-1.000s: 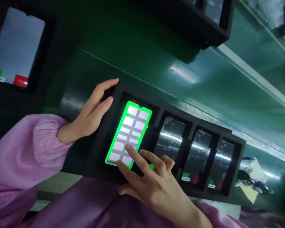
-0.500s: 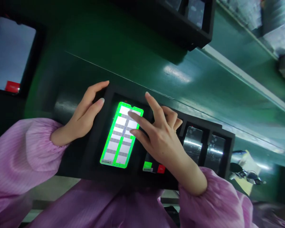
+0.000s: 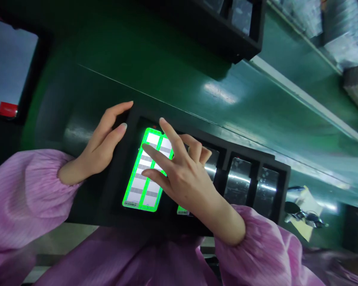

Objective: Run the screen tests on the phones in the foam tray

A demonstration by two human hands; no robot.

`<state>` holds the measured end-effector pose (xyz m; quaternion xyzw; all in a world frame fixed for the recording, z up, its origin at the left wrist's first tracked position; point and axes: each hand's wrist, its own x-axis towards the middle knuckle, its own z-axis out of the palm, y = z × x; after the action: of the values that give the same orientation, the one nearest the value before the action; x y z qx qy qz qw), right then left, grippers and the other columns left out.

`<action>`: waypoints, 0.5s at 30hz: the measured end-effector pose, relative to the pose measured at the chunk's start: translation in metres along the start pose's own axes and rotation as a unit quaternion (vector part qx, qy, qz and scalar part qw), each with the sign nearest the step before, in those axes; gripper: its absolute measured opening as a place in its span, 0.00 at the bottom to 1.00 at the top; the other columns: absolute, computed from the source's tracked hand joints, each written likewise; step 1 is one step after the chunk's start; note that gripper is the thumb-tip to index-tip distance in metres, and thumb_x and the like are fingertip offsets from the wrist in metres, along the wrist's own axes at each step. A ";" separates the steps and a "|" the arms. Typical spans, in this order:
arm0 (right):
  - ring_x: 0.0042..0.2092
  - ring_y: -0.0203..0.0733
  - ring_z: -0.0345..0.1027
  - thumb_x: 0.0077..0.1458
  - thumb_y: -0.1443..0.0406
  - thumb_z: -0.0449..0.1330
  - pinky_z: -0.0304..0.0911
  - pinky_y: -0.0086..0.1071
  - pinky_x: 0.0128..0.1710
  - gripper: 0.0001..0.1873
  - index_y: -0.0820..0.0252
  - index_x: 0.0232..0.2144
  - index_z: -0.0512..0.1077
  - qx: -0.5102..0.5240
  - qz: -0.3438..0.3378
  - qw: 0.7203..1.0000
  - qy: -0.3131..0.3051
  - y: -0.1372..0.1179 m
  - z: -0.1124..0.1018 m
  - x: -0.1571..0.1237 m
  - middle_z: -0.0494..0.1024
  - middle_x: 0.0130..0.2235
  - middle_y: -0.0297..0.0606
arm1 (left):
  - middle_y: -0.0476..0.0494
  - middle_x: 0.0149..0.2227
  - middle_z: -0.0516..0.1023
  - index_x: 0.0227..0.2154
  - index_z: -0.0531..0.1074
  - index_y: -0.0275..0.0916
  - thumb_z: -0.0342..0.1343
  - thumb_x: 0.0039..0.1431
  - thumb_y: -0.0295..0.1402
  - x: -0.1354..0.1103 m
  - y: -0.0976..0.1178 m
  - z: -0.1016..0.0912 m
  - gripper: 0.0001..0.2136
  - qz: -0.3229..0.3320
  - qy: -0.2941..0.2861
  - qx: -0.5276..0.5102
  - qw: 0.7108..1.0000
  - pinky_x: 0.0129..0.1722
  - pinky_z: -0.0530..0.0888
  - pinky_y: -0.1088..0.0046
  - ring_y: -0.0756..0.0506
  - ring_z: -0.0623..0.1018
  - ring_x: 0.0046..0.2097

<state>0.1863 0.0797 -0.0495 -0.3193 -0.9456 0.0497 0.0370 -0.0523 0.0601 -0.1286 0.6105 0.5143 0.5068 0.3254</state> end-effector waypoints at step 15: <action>0.61 0.65 0.62 0.72 0.56 0.55 0.59 0.57 0.54 0.19 0.54 0.57 0.78 -0.024 0.027 0.999 0.001 0.010 -0.015 -0.048 0.58 0.72 0.55 | 0.43 0.70 0.68 0.68 0.62 0.48 0.45 0.77 0.45 0.000 -0.001 0.001 0.22 -0.006 0.001 0.002 1.000 0.72 0.68 0.55 0.39 0.68 0.71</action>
<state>0.2326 0.0596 -0.0376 -0.3456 -0.9375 0.0276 0.0288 -0.0521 0.0602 -0.1301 0.6078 0.5189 0.5045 0.3267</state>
